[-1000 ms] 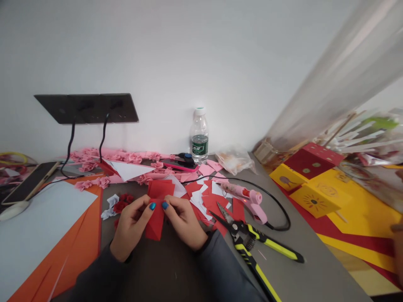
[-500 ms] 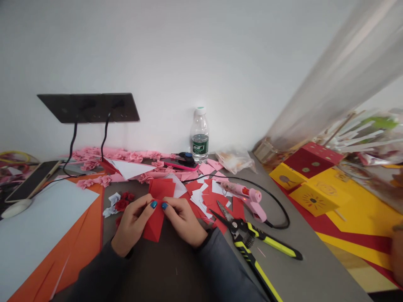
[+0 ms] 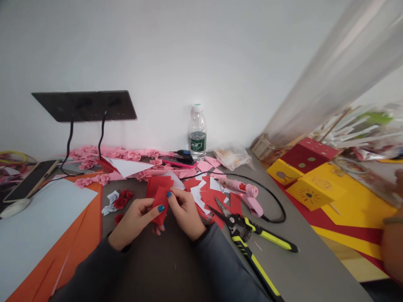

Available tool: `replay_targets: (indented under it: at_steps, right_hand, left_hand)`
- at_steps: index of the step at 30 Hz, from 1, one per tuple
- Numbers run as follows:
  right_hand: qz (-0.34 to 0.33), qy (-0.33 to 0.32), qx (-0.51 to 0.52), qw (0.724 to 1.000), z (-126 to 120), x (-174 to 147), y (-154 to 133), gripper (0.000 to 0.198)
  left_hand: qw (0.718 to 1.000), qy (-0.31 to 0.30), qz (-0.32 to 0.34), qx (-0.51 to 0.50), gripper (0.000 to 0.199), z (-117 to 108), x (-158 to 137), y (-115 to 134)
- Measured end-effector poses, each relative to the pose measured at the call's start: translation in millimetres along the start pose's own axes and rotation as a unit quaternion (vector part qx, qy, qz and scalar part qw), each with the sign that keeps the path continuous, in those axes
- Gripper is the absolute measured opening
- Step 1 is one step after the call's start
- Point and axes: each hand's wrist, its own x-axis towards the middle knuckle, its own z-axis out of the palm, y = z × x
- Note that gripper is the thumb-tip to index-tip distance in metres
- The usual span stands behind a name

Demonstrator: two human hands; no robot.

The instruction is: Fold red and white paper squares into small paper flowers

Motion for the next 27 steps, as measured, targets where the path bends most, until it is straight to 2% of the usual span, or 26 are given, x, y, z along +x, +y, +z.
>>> replay_targets:
  at_steps: [21, 27]
  right_hand:
    - [-0.007, 0.012, -0.007, 1.000, 1, -1, 1, 0.040]
    - [-0.005, 0.048, -0.005, 0.999, 6, 1, 1, 0.038]
  left_hand:
    - [1.000, 0.007, 0.006, 0.008, 0.034, 1, 0, 0]
    - [0.995, 0.069, 0.041, 0.058, 0.021, 10, 2, -9]
